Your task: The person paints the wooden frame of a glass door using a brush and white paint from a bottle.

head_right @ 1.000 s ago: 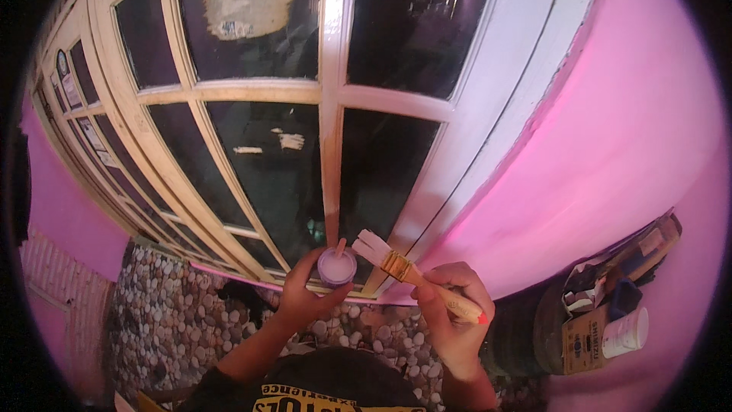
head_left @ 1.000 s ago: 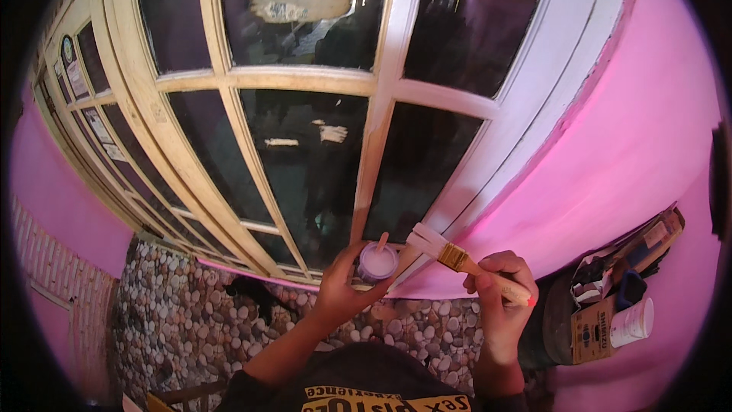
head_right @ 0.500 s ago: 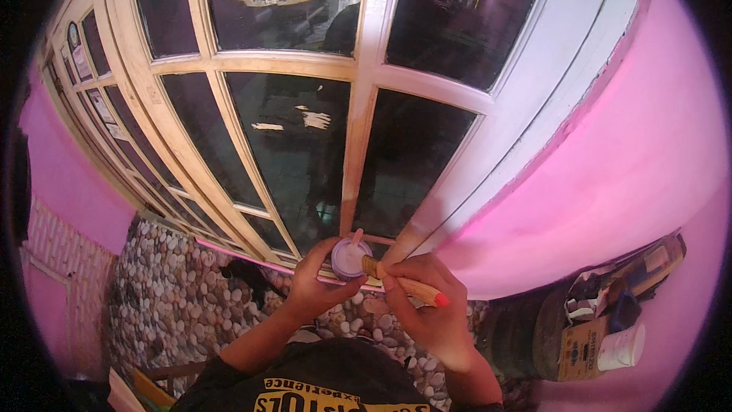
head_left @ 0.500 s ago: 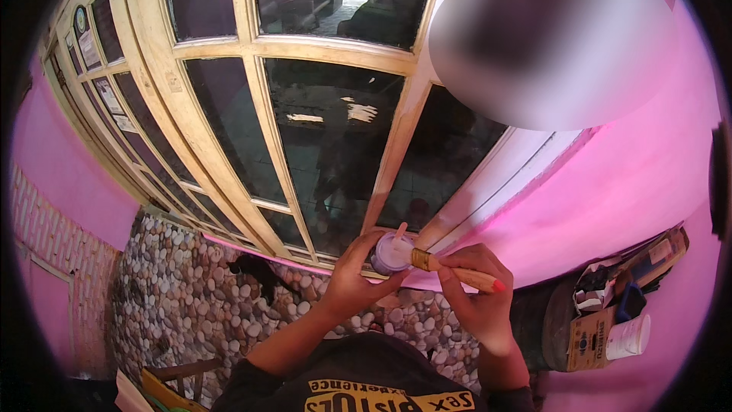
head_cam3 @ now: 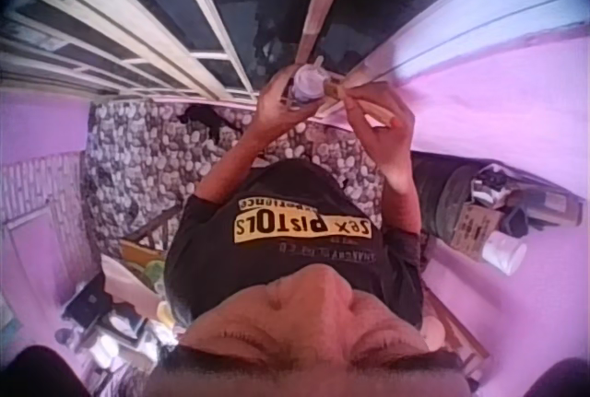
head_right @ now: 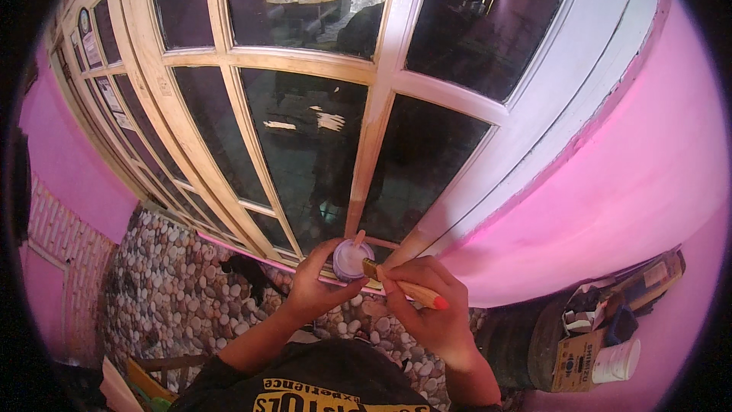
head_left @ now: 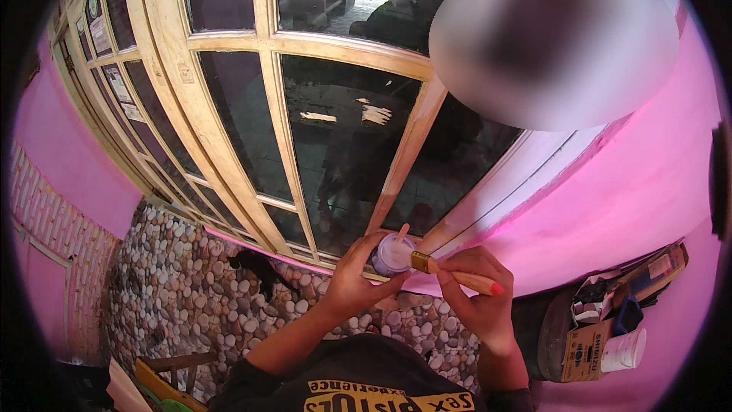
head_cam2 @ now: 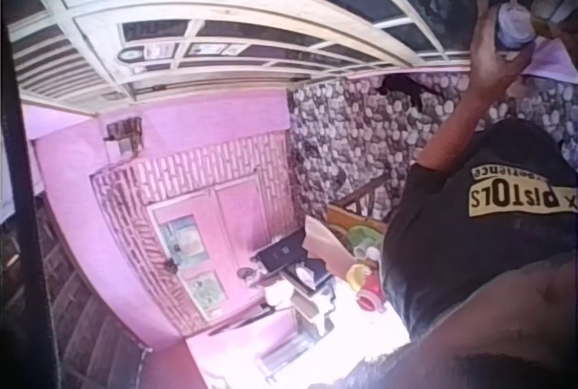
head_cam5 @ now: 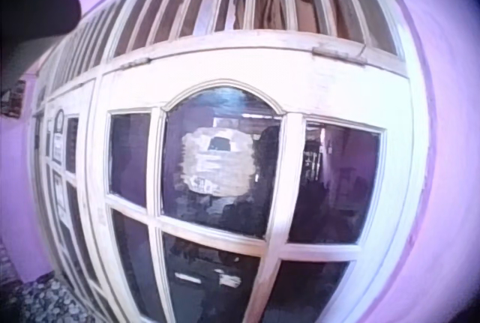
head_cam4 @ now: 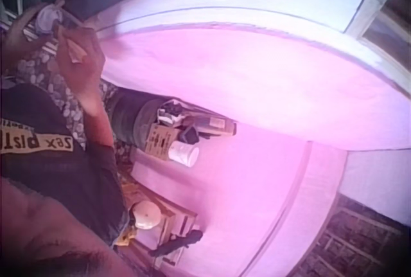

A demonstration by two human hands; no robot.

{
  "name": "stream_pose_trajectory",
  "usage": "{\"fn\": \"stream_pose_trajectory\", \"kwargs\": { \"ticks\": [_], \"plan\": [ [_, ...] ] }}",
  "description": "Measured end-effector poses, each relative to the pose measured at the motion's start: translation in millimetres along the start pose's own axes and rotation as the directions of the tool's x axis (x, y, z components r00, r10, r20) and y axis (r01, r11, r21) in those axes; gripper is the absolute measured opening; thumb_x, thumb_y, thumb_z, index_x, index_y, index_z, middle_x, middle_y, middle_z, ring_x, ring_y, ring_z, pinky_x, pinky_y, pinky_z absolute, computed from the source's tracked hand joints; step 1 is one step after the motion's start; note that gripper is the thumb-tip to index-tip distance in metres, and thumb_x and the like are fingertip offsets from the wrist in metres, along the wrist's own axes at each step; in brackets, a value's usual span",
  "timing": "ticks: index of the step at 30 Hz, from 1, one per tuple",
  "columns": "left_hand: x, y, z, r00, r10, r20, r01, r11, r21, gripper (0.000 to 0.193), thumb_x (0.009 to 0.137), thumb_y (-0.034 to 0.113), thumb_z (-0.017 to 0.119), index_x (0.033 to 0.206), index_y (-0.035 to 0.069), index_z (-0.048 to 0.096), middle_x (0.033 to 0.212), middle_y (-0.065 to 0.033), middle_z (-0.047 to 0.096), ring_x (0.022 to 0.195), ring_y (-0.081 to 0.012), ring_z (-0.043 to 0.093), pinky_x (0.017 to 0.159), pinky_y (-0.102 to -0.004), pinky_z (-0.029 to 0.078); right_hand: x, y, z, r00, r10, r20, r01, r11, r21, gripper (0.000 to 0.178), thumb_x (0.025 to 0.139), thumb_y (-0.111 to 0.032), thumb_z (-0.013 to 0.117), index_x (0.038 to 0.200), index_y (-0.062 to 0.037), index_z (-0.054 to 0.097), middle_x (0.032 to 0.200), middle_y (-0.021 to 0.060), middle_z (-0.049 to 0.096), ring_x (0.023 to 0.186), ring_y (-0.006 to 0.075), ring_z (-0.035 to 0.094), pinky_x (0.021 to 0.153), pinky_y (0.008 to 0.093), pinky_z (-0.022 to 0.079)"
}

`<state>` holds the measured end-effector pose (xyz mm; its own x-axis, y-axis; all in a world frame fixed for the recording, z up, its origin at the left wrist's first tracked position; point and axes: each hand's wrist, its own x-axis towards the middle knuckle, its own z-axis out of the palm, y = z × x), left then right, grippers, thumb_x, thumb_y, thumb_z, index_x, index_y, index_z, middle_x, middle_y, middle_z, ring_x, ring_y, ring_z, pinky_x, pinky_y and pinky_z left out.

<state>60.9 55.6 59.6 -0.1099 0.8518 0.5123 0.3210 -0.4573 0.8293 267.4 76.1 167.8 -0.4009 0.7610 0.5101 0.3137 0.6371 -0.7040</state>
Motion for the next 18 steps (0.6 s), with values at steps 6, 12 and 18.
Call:
{"fn": "stream_pose_trajectory", "kwargs": {
  "ticks": [6, 12, 18],
  "plan": [
    [2, 12, 1, 0.999, -0.049, -0.009, 0.049, 0.998, -0.032, 0.065, 0.077, 0.014, 0.089, 0.134, 0.002, 0.06, 0.127, -0.0154, 0.067, 0.116, -0.0306, 0.067, 0.1, -0.0395, 0.052, 2, 0, -7, 1.0, -0.023, -0.003, 0.023, 0.999, 0.022, 0.018, 0.085, 0.002, 0.08, 0.102, -0.0017, 0.075, 0.096, 0.0118, 0.074, 0.084, 0.0224, 0.071, 0.075, 0.0318, 0.056],
    [0, 7, 3, 0.999, -0.012, -0.031, 0.012, 1.0, 0.012, 0.071, 0.074, 0.014, 0.093, 0.135, -0.001, 0.058, 0.121, -0.0174, 0.069, 0.113, -0.0261, 0.069, 0.097, -0.0375, 0.054, 5, 6, -8, 0.999, -0.029, 0.017, 0.027, 0.997, 0.074, 0.016, 0.085, 0.001, 0.08, 0.1, -0.0012, 0.075, 0.095, 0.011, 0.074, 0.083, 0.0223, 0.071, 0.074, 0.0318, 0.056],
    [-3, 9, 9, 0.997, -0.04, -0.06, 0.046, 0.994, 0.1, 0.07, 0.075, 0.016, 0.092, 0.135, 0.0, 0.058, 0.123, -0.0173, 0.068, 0.112, -0.0259, 0.069, 0.097, -0.0369, 0.054, -4, 28, -16, 0.999, 0.015, -0.031, -0.01, 0.99, 0.143, 0.016, 0.087, 0.001, 0.079, 0.102, 0.0025, 0.073, 0.092, 0.011, 0.073, 0.082, 0.0196, 0.071, 0.072, 0.0292, 0.055]
  ]
}}
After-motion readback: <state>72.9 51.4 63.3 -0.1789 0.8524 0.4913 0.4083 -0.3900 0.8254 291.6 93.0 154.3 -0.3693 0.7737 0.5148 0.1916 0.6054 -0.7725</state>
